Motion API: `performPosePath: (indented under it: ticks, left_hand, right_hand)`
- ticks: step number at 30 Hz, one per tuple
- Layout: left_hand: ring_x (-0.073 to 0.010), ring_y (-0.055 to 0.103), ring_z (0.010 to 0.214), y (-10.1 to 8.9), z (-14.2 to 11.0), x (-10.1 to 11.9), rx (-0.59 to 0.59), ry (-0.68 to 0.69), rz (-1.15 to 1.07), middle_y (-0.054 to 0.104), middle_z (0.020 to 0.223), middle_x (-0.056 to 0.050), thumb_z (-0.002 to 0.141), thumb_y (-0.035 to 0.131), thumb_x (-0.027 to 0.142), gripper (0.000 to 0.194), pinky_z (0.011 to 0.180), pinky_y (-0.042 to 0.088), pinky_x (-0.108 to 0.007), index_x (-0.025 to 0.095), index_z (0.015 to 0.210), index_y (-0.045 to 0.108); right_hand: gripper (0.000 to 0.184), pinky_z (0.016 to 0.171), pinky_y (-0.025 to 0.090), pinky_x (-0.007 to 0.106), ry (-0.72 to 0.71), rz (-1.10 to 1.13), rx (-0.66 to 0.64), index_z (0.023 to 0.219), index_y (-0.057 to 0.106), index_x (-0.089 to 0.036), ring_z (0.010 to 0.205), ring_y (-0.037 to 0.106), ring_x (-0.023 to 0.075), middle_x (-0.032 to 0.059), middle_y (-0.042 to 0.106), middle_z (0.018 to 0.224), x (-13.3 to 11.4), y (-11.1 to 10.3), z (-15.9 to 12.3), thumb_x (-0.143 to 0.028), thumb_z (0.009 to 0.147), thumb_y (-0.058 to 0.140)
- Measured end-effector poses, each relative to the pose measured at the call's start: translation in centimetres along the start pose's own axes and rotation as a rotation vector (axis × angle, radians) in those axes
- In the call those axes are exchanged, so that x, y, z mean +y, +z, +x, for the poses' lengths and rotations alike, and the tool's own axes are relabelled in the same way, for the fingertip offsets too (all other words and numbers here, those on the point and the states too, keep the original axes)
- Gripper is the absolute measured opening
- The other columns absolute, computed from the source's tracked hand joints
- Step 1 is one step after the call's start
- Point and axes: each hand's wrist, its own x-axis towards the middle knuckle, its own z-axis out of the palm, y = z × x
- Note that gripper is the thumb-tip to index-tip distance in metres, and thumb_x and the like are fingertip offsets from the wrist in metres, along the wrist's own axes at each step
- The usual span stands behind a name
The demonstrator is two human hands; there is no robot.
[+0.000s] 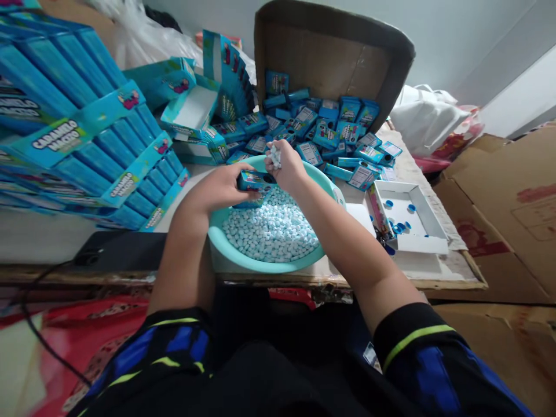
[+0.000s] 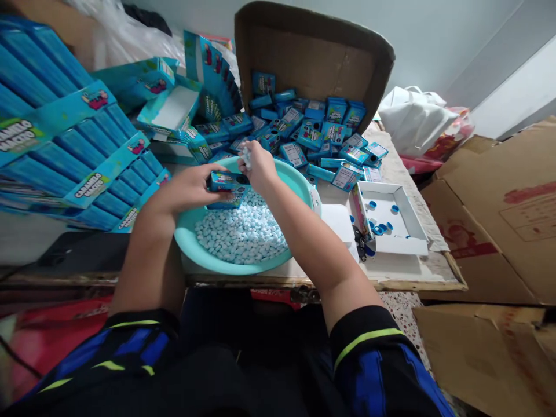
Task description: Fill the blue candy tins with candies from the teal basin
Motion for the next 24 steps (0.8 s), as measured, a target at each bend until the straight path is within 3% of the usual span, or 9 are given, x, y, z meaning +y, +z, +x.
performPosePath:
  ticks: [5, 10, 17, 24]
  left_hand:
    - [-0.0332, 0.073, 0.099, -0.1, -0.1, -0.2, -0.071, 0.09, 0.11, 0.08, 0.103, -0.006, 0.065, 0.088, 0.054, 0.069, 0.092, 0.056, -0.04, 0.024, 0.126, 0.074]
    - [-0.0347, 0.073, 0.105, -0.1, -0.1, -0.3, -0.065, 0.102, 0.087, 0.08, 0.111, -0.006, 0.066, 0.088, 0.053, 0.069, 0.095, 0.055, -0.042, 0.025, 0.128, 0.073]
    - [-0.0338, 0.072, 0.113, 0.1, 0.1, -0.9, -0.075, 0.162, 0.092, 0.079, 0.12, -0.008, 0.071, 0.086, 0.053, 0.073, 0.1, 0.054, -0.04, 0.023, 0.135, 0.07]
    - [-0.0332, 0.072, 0.116, 0.1, 0.2, -1.3, -0.064, 0.22, 0.158, 0.077, 0.128, -0.011, 0.075, 0.084, 0.05, 0.071, 0.1, 0.053, -0.041, 0.022, 0.138, 0.068]
  right_hand:
    - [0.02, 0.056, 0.043, 0.021, -0.006, 0.04, -0.036, 0.091, 0.053, -0.023, 0.061, 0.048, 0.0106, -0.003, 0.051, 0.077, -0.3, 0.0, -0.6, -0.04, 0.1, 0.054]
    - [0.029, 0.054, 0.041, 0.023, -0.038, 0.064, -0.099, 0.085, 0.052, -0.023, 0.06, 0.045, 0.0116, -0.0039, 0.046, 0.074, -0.4, 0.1, -1.1, -0.048, 0.1, 0.057]
    - [0.044, 0.057, 0.049, 0.024, -0.101, 0.015, -0.148, 0.084, 0.052, -0.023, 0.062, 0.051, 0.0118, -0.0017, 0.046, 0.075, -0.1, -0.2, -0.7, -0.064, 0.101, 0.052]
    - [0.044, 0.051, 0.043, 0.021, -0.109, 0.064, -0.143, 0.081, 0.053, -0.023, 0.057, 0.043, 0.0095, -0.0033, 0.045, 0.07, -0.4, 0.1, -1.2, -0.062, 0.103, 0.054]
